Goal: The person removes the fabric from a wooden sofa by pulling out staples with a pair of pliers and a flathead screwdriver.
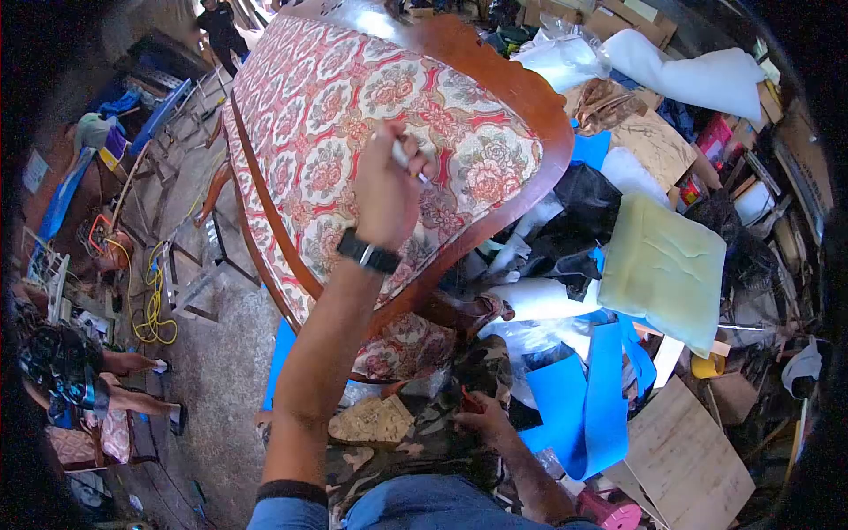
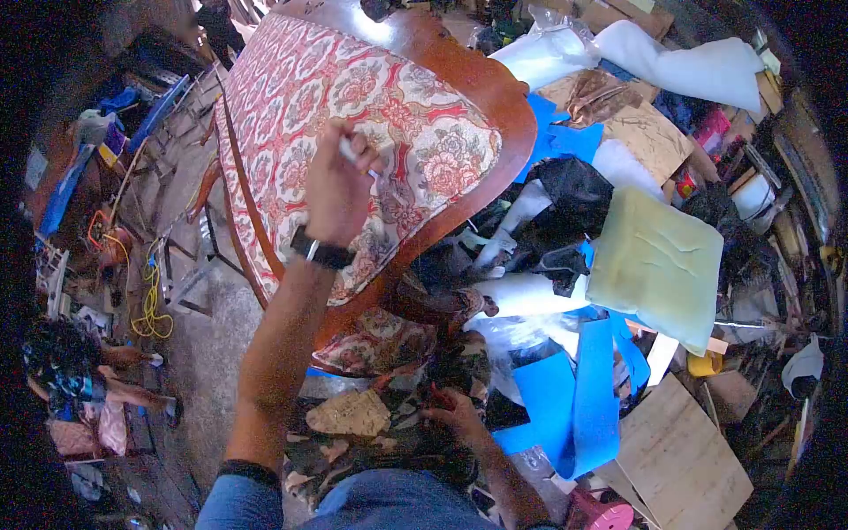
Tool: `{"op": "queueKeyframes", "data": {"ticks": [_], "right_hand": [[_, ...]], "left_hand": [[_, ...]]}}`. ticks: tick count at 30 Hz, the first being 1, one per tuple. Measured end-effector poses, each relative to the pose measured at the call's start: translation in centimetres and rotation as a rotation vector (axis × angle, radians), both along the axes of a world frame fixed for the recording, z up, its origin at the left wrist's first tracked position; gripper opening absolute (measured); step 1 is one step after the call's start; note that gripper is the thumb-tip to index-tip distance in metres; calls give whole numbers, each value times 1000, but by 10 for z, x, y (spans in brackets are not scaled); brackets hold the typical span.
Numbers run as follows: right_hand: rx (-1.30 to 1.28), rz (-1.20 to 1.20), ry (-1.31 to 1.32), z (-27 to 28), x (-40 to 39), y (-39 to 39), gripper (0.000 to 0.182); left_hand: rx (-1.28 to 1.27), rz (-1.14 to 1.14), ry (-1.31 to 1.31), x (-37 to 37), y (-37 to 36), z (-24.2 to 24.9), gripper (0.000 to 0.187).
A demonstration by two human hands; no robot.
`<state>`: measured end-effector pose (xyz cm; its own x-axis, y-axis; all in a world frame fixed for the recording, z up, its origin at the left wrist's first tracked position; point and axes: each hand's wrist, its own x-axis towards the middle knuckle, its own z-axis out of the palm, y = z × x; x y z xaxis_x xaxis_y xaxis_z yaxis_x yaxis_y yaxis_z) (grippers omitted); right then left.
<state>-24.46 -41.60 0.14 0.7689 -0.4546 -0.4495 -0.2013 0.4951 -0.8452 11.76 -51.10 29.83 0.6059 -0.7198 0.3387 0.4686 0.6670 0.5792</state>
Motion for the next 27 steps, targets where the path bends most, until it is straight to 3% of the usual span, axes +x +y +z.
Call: {"op": "queueKeyframes", "data": {"ticks": [3, 9, 11, 13, 16, 18, 27], "right_hand": [[109, -62, -29, -7, 6, 2, 47], [3, -24, 75, 7, 12, -2, 30], [-175, -24, -2, -29, 5, -2, 29], [-189, 9, -52, -51, -3, -2, 30], [33, 6, -69, -59, -12, -2, 35], [177, -124, -49, -13, 5, 4, 34], [240, -151, -55, 4, 14, 4, 34]], "left_hand": [[10, 0, -5, 2, -26, -8, 28], [14, -35, -8, -9, -32, -25, 31], [6, -8, -32, -11, -31, -24, 32], [-2, 29, -88, -14, -30, -20, 32], [-6, 58, -176, -17, -29, -19, 30], [40, 128, -234, -24, -26, -14, 27], [-20, 231, -365, -35, -23, -18, 19]]}}
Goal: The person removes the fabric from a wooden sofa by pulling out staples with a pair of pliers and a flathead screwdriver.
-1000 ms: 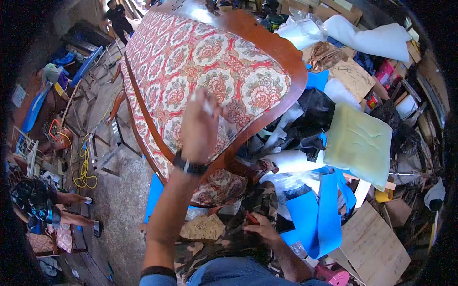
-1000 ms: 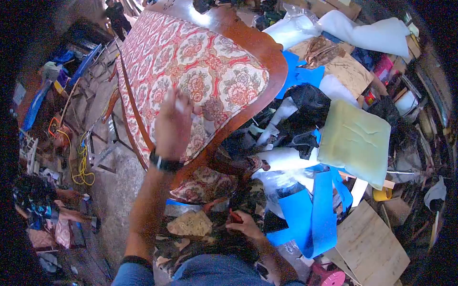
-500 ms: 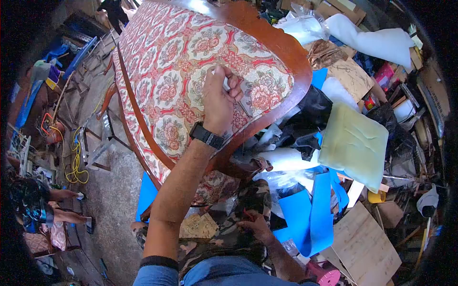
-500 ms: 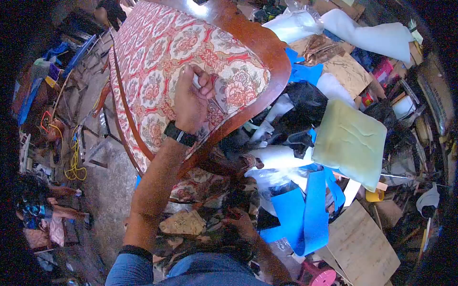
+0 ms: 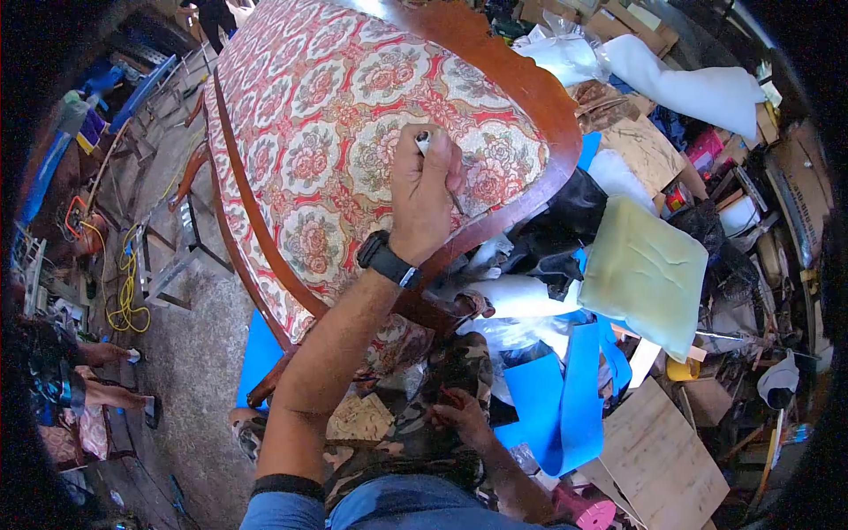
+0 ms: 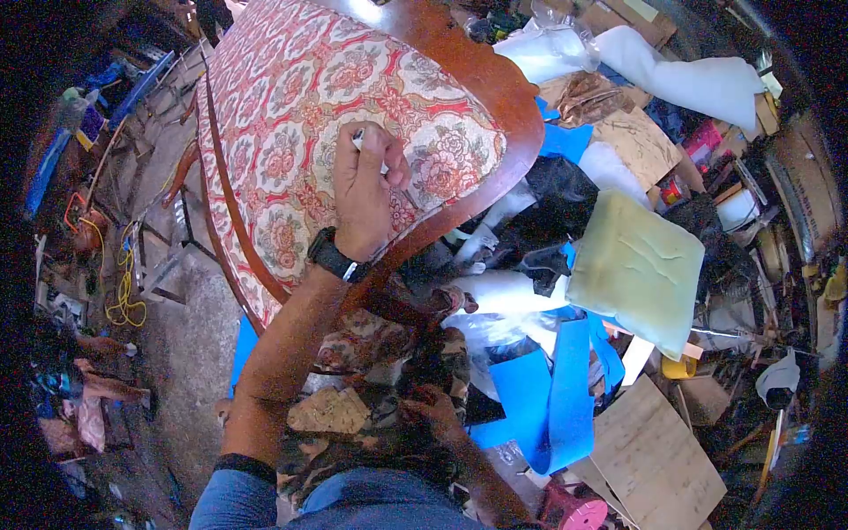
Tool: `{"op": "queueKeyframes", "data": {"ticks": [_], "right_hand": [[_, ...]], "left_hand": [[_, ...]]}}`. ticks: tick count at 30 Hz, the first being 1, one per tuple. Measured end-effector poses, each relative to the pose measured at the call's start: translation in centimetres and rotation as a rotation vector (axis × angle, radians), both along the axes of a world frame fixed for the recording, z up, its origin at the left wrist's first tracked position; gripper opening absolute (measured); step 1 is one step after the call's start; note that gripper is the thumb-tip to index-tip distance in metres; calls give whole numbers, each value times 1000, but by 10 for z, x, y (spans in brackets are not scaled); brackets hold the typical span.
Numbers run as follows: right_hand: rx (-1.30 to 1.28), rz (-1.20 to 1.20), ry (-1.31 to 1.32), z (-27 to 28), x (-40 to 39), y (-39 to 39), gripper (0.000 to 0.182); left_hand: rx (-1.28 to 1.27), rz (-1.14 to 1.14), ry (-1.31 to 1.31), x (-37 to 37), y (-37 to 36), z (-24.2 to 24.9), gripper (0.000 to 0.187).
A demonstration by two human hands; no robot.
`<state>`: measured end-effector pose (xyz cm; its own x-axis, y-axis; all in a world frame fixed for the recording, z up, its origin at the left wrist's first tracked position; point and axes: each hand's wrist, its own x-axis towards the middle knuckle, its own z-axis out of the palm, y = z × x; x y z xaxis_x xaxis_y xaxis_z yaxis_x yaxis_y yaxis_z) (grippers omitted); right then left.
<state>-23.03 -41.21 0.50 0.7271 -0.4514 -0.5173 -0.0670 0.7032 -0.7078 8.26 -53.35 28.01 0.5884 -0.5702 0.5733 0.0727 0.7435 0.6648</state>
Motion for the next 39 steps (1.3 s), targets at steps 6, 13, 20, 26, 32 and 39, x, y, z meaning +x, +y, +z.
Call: {"op": "queueKeyframes", "data": {"ticks": [6, 13, 20, 26, 32, 39], "right_hand": [[-115, 26, 82, 8, 7, 2, 34], [-175, -129, 37, -8, 1, -28, 34], [-195, -257, -154, 102, 24, -91, 49], [-1132, -264, -143, 283, 80, -159, 49], [-2352, 177, 64, 431, 176, -191, 56], [-2388, 138, -167, 469, 203, -176, 49]], "left_hand": [[67, 32, -154, -4, 3, -3, 17], [206, 45, -321, 1, -4, 4, 20], [241, -14, -388, 17, 9, 12, 17], [316, 136, -524, 21, 14, 16, 18], [343, 195, -559, 19, 17, 16, 27], [356, 215, -586, 21, 18, 16, 36]]}}
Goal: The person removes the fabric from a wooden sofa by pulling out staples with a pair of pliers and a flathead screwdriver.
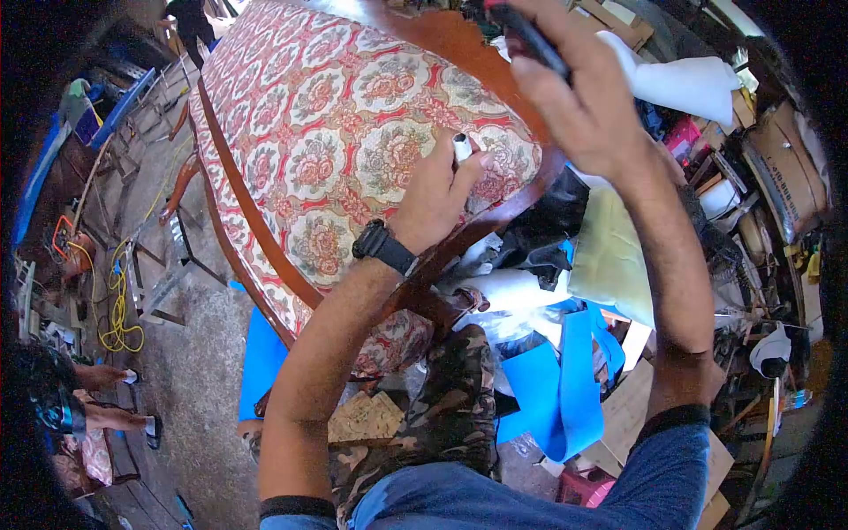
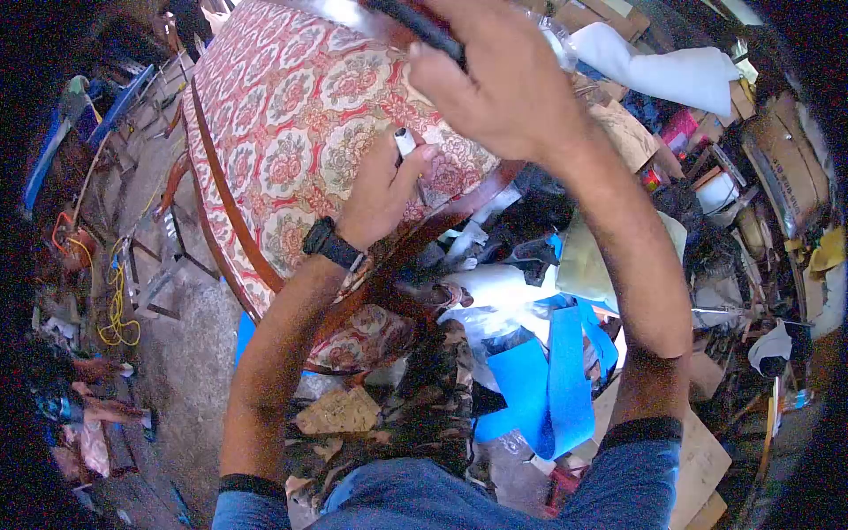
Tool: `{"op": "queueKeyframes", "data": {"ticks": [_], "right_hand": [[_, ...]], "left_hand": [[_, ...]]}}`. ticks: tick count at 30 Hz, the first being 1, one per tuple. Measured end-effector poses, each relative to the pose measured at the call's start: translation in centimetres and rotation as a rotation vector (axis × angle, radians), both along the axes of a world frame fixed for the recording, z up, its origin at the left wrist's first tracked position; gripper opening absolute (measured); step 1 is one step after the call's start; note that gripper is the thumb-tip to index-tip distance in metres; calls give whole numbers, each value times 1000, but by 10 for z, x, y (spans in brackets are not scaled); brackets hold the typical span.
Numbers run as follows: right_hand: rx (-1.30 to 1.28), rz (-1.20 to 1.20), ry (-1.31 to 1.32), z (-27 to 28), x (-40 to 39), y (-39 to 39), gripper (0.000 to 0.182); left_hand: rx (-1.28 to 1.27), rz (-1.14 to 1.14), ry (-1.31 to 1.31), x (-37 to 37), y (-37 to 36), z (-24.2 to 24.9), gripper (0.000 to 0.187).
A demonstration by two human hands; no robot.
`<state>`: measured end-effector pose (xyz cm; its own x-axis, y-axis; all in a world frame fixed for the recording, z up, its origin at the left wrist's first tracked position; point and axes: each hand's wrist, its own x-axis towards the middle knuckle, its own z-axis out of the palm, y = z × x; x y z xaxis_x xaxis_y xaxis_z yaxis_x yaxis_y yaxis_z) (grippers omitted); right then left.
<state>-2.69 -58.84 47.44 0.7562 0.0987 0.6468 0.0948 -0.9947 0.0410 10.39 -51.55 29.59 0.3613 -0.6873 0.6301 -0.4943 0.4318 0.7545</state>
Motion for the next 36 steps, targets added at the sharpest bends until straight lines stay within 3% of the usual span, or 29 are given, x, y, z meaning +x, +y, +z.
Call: {"op": "queueKeyframes", "data": {"ticks": [1, 2, 5, 6, 9, 13, 14, 17, 21, 23, 24, 27, 28, 30, 31, 33, 34, 35, 36], "right_hand": [[-26, -12, -27, -4, 3, 0, 47], [-93, -370, 476, -2, 5, 11, 41], [-386, -155, 494, -18, 0, -20, 35], [-358, -194, 476, -5, -4, -23, 36], [360, -369, 150, 39, -2, 3, 42], [-513, -454, 670, -26, 23, -26, 41], [-402, -140, 393, -39, 21, -29, 29], [-289, -125, 87, 25, 16, -35, 33], [-6, -403, -106, 15, 19, -70, 20], [-230, -321, 217, -21, 6, -44, 36], [-172, -265, 238, -31, 0, -50, 42], [168, -344, -18, -50, -31, -50, 38], [347, -357, -75, -60, -47, -43, 37], [692, -375, -200, -88, -82, -19, 36], [825, -316, -322, -128, -99, -14, 28], [1212, -310, -397, -210, -129, 8, 17], [1339, -375, -508, -251, -135, 29, 16], [1447, -408, -453, -310, -154, 40, 16], [1470, -645, -313, -352, -172, 58, 16]], "left_hand": [[-18, 6, -21, -1, 1, -1, 36], [29, 0, -31, 0, 2, -2, 36], [73, -24, -29, 6, -1, 2, 37], [31, -26, 14, 4, -2, 2, 37], [-22, -50, 62, 2, -10, -3, 36], [-80, 23, -127, 5, -18, -12, 25], [-54, 6, -102, 4, -18, -9, 24], [0, -34, 25, -8, -22, -11, 24], [43, -33, 90, -7, -22, -9, 27], [62, -53, 73, -2, -19, -5, 31], [67, -89, 150, 3, -21, -9, 28], [-88, -107, 396, 3, -6, -23, 25], [-7, -59, 430, 2, 11, -19, 23], [59, 3, 297, -11, 33, -27, 20], [86, 37, 228, -15, 42, -29, 19], [-280, 154, -280, -39, 43, -35, 13], [-260, 4, -296, -55, 42, -40, 11], [-241, -144, -310, -69, 40, -43, 10], [-158, -206, -435, -82, 41, -44, 12]]}}
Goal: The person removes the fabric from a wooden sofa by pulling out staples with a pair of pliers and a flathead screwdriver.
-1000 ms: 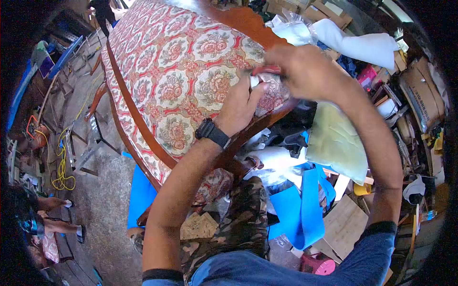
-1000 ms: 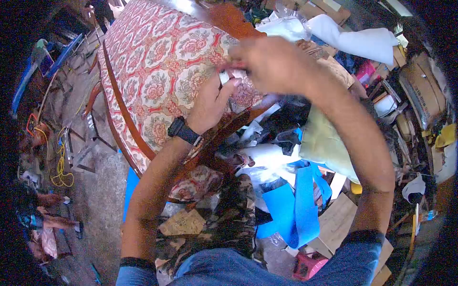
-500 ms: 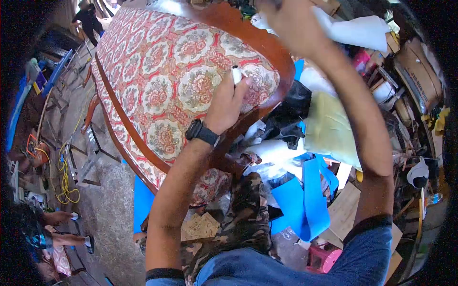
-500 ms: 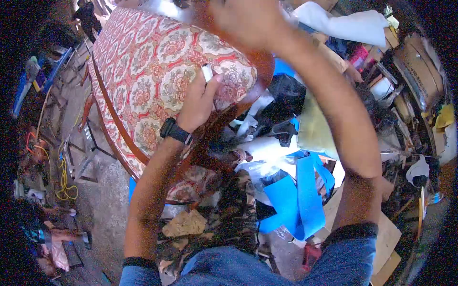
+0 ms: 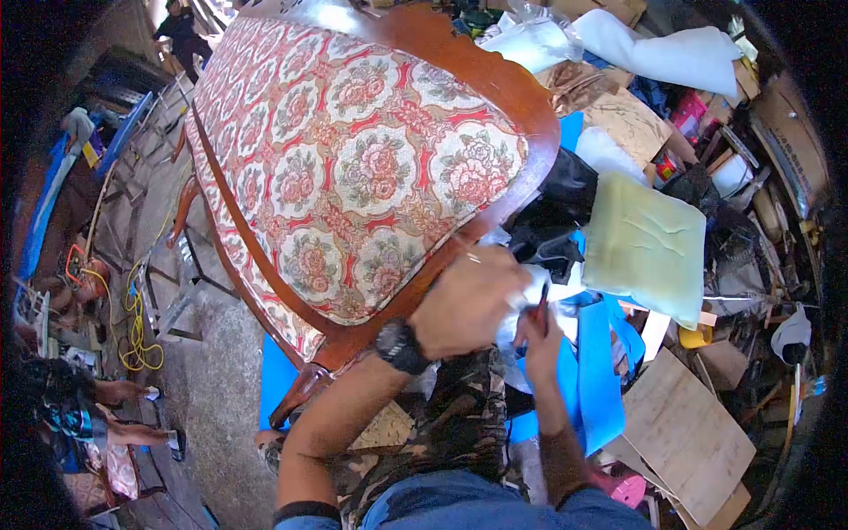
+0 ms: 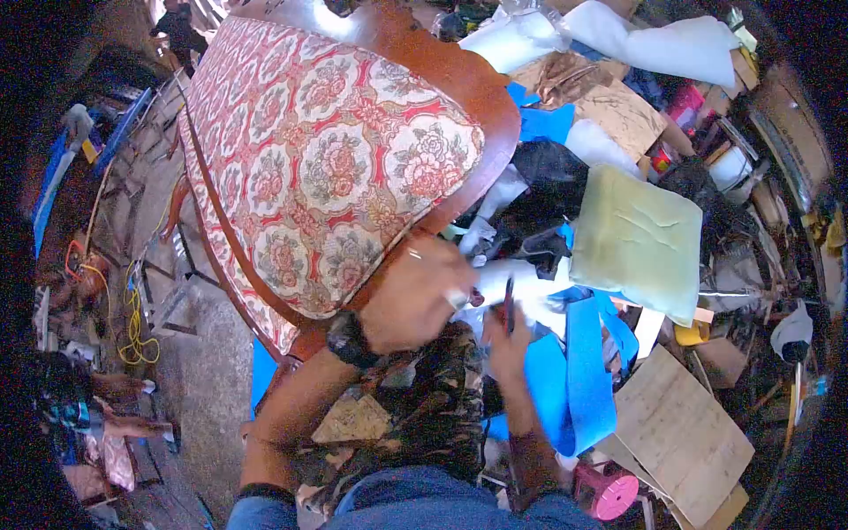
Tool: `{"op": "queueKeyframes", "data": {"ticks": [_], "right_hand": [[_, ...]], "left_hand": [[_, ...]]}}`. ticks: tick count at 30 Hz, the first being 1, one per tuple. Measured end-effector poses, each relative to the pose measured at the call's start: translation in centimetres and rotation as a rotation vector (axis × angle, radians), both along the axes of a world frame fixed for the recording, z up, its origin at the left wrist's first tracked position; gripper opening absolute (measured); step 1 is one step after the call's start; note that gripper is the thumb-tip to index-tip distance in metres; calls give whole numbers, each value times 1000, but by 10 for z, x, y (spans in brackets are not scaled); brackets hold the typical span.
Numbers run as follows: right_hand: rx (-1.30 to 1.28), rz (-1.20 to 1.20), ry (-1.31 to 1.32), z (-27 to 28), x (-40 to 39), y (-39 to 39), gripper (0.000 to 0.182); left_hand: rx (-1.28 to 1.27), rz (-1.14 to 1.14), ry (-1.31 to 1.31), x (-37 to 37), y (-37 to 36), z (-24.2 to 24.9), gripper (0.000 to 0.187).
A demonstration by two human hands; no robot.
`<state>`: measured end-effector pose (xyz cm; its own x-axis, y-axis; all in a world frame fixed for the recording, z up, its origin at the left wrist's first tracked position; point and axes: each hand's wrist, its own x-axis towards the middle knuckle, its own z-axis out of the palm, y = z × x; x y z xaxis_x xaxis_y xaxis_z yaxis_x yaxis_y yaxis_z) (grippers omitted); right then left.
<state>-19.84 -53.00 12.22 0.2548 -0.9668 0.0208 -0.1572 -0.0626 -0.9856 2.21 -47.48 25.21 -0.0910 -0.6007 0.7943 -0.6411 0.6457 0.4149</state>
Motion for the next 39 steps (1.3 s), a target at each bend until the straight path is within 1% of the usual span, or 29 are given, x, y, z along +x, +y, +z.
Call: {"op": "queueKeyframes", "data": {"ticks": [1, 2, 3, 5, 6, 8, 12, 15, 18, 21, 24, 27, 30, 33, 36, 39], "right_hand": [[120, -26, -110, -29, -10, 24, 17], [186, -45, -144, -59, -25, 42, 19], [257, -70, -177, -85, -41, 59, 20], [223, 7, -60, -119, -82, 81, 26], [258, -31, -56, -125, -94, 87, 21], [326, -102, -47, -134, -109, 92, 13], [484, -226, -102, -161, -120, 83, 14], [454, -155, -175, -148, -107, 77, 14], [271, -68, -72, -144, -94, 75, 15], [306, 8, -36, -128, -85, 77, 20], [277, 14, -53, -150, -85, 79, 22], [394, -9, -52, -107, -71, 81, 24], [342, 26, -73, -117, -73, 81, 26], [398, 25, -68, -124, -73, 79, 24], [421, 59, -113, -110, -68, 80, 20], [350, 95, -137, -112, -62, 78, 18]], "left_hand": [[76, -32, -139, -9, -2, 3, 13], [29, -4, -280, -13, -7, 5, 14], [16, 2, -300, -15, -12, 2, 17], [-13, 6, -344, -16, -27, -10, 24], [-66, 55, -360, -15, -33, -12, 30], [-77, 73, -372, -13, -40, -14, 29], [-60, 84, -407, -7, -47, -9, 26], [-52, 63, -385, -8, -53, -11, 24], [-42, 66, -389, -8, -54, -9, 23], [-13, 49, -396, -8, -55, -5, 23], [29, 46, -389, -8, -54, 3, 23], [56, 65, -395, -7, -55, 4, 23], [70, 77, -403, -6, -54, 6, 23], [66, 73, -355, -6, -54, 7, 21], [82, 60, -322, -5, -55, 8, 20], [108, 54, -312, -6, -54, 6, 14]]}}
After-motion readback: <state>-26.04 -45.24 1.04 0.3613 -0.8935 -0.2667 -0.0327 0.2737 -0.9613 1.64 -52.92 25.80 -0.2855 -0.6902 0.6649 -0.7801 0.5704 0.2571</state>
